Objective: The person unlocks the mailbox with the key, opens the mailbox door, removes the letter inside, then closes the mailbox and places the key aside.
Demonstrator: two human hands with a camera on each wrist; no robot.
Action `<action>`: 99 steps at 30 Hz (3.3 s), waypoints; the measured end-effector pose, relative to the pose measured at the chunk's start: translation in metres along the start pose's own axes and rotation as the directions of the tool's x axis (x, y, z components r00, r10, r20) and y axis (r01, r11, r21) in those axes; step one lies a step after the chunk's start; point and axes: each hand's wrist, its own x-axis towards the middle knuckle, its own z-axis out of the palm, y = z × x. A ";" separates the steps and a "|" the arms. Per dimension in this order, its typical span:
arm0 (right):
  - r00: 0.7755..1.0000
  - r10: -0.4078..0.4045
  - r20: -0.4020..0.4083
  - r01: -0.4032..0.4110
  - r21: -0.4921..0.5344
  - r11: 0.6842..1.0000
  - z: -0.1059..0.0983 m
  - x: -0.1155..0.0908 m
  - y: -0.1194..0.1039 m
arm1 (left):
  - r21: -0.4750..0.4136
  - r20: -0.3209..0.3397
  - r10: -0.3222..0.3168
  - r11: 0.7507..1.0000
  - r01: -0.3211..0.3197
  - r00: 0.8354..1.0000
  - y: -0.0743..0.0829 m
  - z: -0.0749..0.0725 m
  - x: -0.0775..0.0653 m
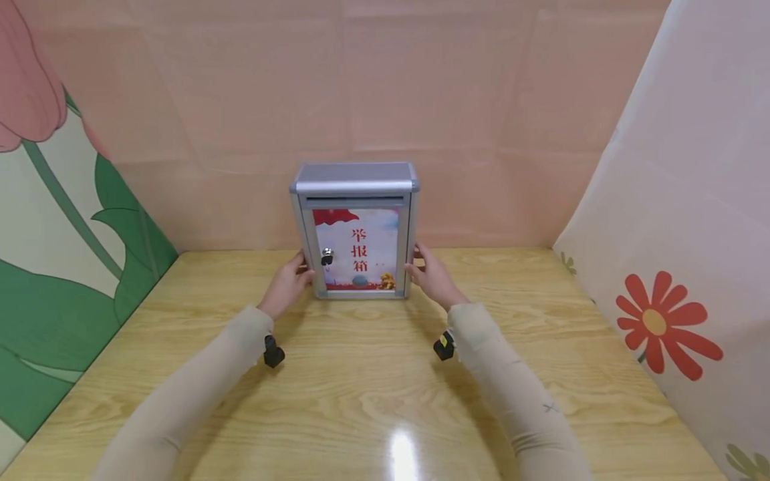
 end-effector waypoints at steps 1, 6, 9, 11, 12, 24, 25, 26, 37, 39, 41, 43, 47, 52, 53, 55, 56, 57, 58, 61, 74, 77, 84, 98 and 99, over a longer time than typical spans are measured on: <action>1.000 0.001 0.003 -0.001 0.000 1.000 0.000 0.000 0.001 | -0.004 0.002 -0.001 1.000 0.001 1.000 -0.001 0.000 0.000; 0.999 0.010 0.046 -0.009 -0.009 1.000 -0.005 -0.001 0.006 | -0.024 0.054 -0.032 0.999 0.033 0.998 -0.005 -0.002 0.000; 0.995 0.025 0.098 -0.020 -0.055 0.998 -0.010 -0.004 0.010 | -0.052 0.129 -0.074 0.995 0.081 0.989 -0.010 -0.005 -0.001; 0.990 0.054 0.130 -0.035 -0.139 0.990 -0.014 -0.006 0.013 | -0.051 0.187 -0.110 0.991 0.121 0.976 -0.015 -0.007 -0.002; 0.987 0.077 0.144 -0.050 -0.182 0.982 -0.015 -0.007 0.014 | -0.039 0.212 -0.129 0.989 0.140 0.969 -0.018 -0.008 -0.002; 0.968 0.187 0.168 -0.145 -0.237 0.961 -0.001 0.002 0.028 | 0.094 0.160 -0.107 0.991 0.093 0.981 -0.045 0.009 0.008; 0.968 0.190 0.167 -0.150 -0.228 0.962 0.000 0.003 0.027 | 0.112 0.151 -0.096 0.990 0.080 0.984 -0.044 0.009 0.008; 0.967 0.191 0.167 -0.152 -0.224 0.963 0.000 0.003 0.027 | 0.127 0.143 -0.088 0.989 0.070 0.986 -0.043 0.009 0.008; 0.960 0.203 0.191 -0.156 -0.234 0.960 0.002 0.006 0.023 | 0.161 0.147 -0.127 0.982 0.103 0.981 -0.029 0.005 0.007; 0.961 0.200 0.190 -0.153 -0.240 0.959 0.002 0.006 0.024 | 0.161 0.150 -0.133 0.981 0.109 0.980 -0.029 0.005 0.007; 0.962 0.197 0.189 -0.147 -0.250 0.957 0.003 0.005 0.024 | 0.163 0.150 -0.135 0.980 0.111 0.979 -0.029 0.005 0.007; 0.962 0.198 0.188 -0.147 -0.255 0.956 0.002 0.004 0.024 | 0.166 0.148 -0.134 0.980 0.109 0.980 -0.029 0.005 0.007; 0.961 0.201 0.191 -0.150 -0.253 0.956 0.002 0.005 0.025 | 0.171 0.150 -0.133 0.979 0.107 0.980 -0.030 0.005 0.007; 0.958 0.207 0.196 -0.160 -0.232 0.960 0.001 0.006 0.027 | 0.174 0.157 -0.132 0.979 0.104 0.979 -0.031 0.005 0.007; 0.958 0.208 0.199 -0.162 -0.224 0.961 0.001 0.006 0.027 | 0.175 0.158 -0.132 0.979 0.104 0.979 -0.031 0.005 0.007; 0.957 0.207 0.204 -0.162 -0.221 0.962 -0.001 0.006 0.027 | 0.169 0.158 -0.133 0.980 0.106 0.978 -0.032 0.004 0.007; 0.956 0.211 0.205 -0.165 -0.218 0.962 -0.001 0.005 0.026 | 0.167 0.159 -0.135 0.980 0.108 0.978 -0.032 0.004 0.008; 0.954 0.218 0.203 -0.169 -0.234 0.957 -0.002 0.004 0.024 | 0.164 0.159 -0.139 0.980 0.113 0.977 -0.032 0.004 0.008; 0.953 0.230 0.199 -0.175 -0.260 0.950 -0.002 0.003 0.021 | 0.161 0.159 -0.143 0.980 0.117 0.977 -0.033 0.004 0.008; 0.932 0.301 0.201 -0.204 -0.395 0.896 -0.006 -0.003 0.005 | 0.155 0.160 -0.145 0.981 0.120 0.976 -0.034 0.003 0.008; 0.929 0.114 0.353 -0.107 -0.041 0.993 0.051 0.002 -0.089 | 0.169 0.156 -0.139 0.979 0.113 0.978 -0.034 0.004 0.008; 0.930 0.184 0.318 -0.247 0.168 0.954 0.073 0.009 -0.099 | 0.143 0.159 -0.144 0.982 0.122 0.977 -0.036 0.005 0.009; 0.899 0.304 0.316 -0.425 0.463 0.778 0.104 0.025 -0.107 | 0.093 0.166 -0.115 0.991 0.101 0.979 -0.043 0.005 0.012; 0.874 0.379 0.304 -0.481 0.643 0.596 0.118 0.033 -0.109 | 0.151 0.153 -0.124 0.983 0.101 0.980 -0.033 0.003 0.007; 0.869 0.387 0.308 -0.489 0.655 0.576 0.118 0.034 -0.109 | 0.153 0.152 -0.123 0.983 0.099 0.981 -0.032 0.003 0.006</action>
